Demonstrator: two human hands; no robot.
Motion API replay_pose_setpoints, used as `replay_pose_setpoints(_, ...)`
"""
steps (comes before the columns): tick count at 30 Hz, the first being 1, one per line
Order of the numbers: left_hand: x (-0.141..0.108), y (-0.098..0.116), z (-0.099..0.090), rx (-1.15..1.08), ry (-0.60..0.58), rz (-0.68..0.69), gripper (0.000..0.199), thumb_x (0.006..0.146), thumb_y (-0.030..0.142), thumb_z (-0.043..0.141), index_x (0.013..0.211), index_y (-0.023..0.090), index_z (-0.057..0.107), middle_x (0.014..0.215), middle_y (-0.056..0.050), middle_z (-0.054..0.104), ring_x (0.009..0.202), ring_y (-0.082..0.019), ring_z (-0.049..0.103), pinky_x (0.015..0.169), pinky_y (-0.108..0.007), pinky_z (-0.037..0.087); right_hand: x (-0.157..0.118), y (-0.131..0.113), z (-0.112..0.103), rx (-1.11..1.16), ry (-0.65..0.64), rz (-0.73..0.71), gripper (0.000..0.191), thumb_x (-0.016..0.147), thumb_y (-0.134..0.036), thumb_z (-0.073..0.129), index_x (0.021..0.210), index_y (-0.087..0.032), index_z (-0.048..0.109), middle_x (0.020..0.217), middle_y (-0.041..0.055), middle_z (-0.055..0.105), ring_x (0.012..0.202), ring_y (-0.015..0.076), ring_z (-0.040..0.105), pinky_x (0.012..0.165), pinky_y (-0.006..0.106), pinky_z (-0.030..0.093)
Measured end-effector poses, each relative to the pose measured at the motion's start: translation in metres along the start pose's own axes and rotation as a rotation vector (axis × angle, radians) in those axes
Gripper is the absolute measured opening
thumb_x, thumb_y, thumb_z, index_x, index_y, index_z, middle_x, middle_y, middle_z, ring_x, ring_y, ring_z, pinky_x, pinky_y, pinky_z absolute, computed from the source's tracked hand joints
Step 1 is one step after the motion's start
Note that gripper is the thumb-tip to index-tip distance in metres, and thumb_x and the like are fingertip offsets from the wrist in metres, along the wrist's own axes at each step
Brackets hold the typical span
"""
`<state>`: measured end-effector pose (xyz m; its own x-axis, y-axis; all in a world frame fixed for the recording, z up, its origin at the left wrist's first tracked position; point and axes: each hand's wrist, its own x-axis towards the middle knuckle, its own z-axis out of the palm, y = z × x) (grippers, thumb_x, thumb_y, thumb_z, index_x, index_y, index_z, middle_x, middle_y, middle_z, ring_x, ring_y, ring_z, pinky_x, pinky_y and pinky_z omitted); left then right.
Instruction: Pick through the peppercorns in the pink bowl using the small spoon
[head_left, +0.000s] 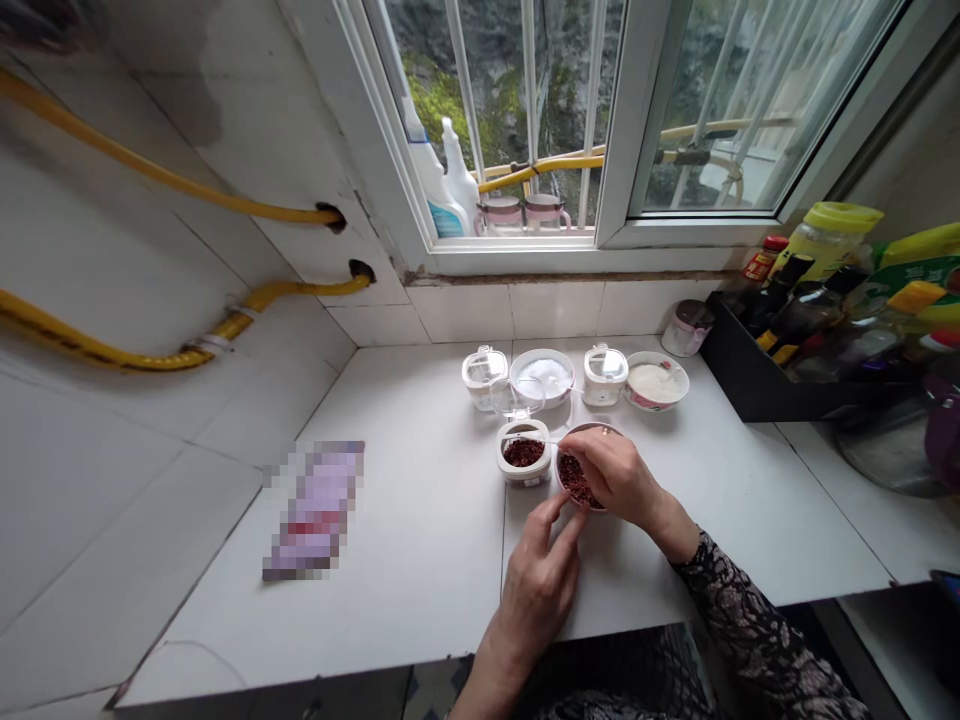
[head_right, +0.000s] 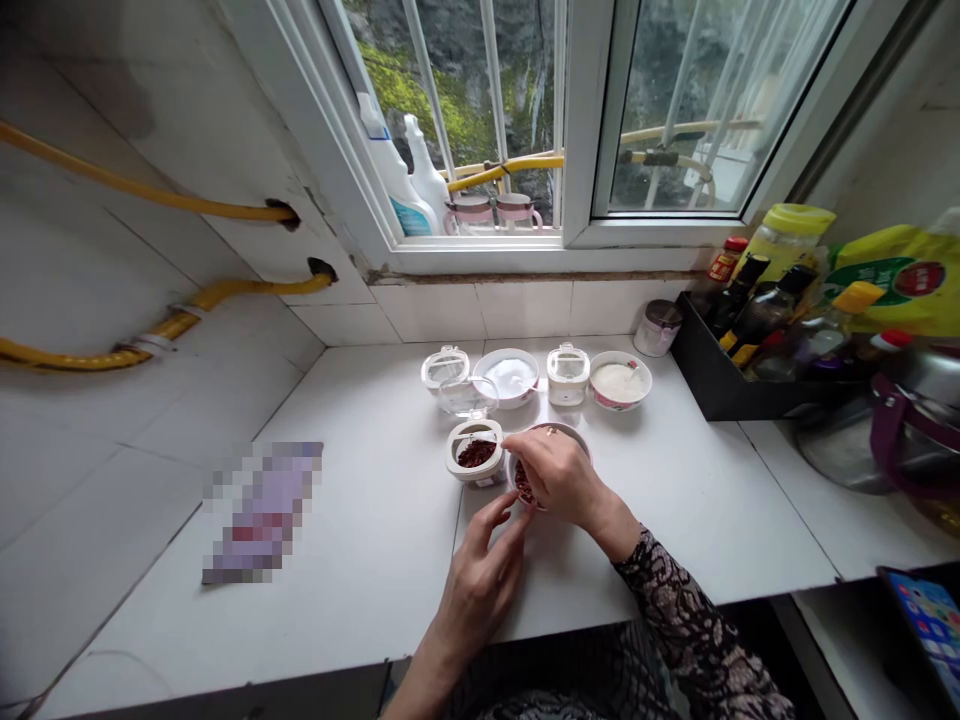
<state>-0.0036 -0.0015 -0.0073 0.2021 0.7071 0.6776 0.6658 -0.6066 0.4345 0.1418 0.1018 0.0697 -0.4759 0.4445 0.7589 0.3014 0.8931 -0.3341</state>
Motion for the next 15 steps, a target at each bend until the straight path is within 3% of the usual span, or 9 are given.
replay_pose_setpoints(2, 0.000, 0.000, 0.000, 0.004, -0.009, 0.001, 0.061, 0.089, -0.004, 0.044, 0.145, 0.021, 0.046, 0.136, -0.015, 0.050, 0.126, -0.023, 0.053, 0.099, -0.038, 0.057, -0.001, 0.001, -0.004, 0.017, 0.039, 0.068, 0.021, 0.097, -0.010, 0.045, 0.106, -0.019, 0.062, 0.089, 0.0075, 0.074, 0.079, 0.0185, 0.070, 0.071, 0.031, 0.055)
replay_pose_setpoints(6, -0.001, 0.000, -0.001, 0.011, -0.017, -0.010, 0.060, 0.091, -0.003, 0.044, 0.145, 0.022, 0.047, 0.136, -0.014, 0.050, 0.128, -0.023, 0.053, 0.100, -0.038, 0.056, -0.005, 0.005, -0.018, 0.104, 0.087, 0.361, 0.015, 0.097, -0.016, 0.047, 0.097, -0.019, 0.062, 0.066, -0.0006, 0.064, 0.058, 0.0142, 0.062, 0.059, 0.026, 0.050)
replay_pose_setpoints(10, -0.001, 0.001, -0.001, 0.012, -0.020, -0.019, 0.058, 0.092, -0.002, 0.045, 0.144, 0.022, 0.047, 0.136, -0.014, 0.051, 0.128, -0.023, 0.053, 0.100, -0.038, 0.057, -0.009, 0.012, -0.024, 0.102, -0.029, 0.541, 0.018, 0.094, -0.017, 0.046, 0.085, -0.019, 0.061, 0.058, -0.0026, 0.058, 0.052, 0.0135, 0.056, 0.055, 0.025, 0.044)
replay_pose_setpoints(15, 0.000, 0.001, -0.001, 0.021, -0.009, -0.020, 0.058, 0.093, -0.001, 0.044, 0.145, 0.024, 0.047, 0.134, -0.014, 0.053, 0.126, -0.024, 0.056, 0.097, -0.038, 0.058, -0.011, 0.014, -0.015, 0.027, -0.170, 0.594, 0.019, 0.088, -0.013, 0.045, 0.080, -0.021, 0.061, 0.063, -0.0005, 0.063, 0.056, 0.0145, 0.055, 0.058, 0.026, 0.042)
